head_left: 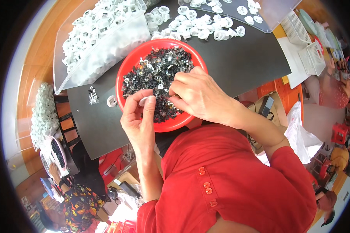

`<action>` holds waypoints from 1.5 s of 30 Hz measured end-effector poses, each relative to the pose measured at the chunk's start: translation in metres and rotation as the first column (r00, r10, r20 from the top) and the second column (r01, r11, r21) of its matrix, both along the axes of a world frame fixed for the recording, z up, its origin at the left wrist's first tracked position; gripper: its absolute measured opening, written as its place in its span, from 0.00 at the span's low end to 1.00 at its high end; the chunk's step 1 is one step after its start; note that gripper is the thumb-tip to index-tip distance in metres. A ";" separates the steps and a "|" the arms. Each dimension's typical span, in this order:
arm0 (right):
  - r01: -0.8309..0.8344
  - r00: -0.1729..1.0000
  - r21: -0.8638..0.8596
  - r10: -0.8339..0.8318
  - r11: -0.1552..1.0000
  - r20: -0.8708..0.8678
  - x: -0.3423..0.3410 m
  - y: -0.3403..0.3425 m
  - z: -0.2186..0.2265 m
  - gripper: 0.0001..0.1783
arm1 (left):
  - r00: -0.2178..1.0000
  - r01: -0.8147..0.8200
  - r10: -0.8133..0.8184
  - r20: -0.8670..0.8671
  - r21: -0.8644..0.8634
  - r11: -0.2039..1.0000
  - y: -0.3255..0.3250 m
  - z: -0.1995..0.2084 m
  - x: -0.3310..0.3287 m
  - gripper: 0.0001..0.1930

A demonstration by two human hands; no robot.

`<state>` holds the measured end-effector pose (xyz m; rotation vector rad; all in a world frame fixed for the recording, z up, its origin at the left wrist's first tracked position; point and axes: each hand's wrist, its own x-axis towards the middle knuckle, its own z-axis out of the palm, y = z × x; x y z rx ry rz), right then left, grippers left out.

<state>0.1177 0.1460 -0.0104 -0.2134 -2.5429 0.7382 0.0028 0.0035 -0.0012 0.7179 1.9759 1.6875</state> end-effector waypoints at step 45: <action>0.000 1.000 -0.926 0.016 0.378 0.007 -0.005 0.014 0.024 0.08 | 0.994 -0.023 0.027 -0.106 0.031 0.999 0.021 0.014 0.008 0.04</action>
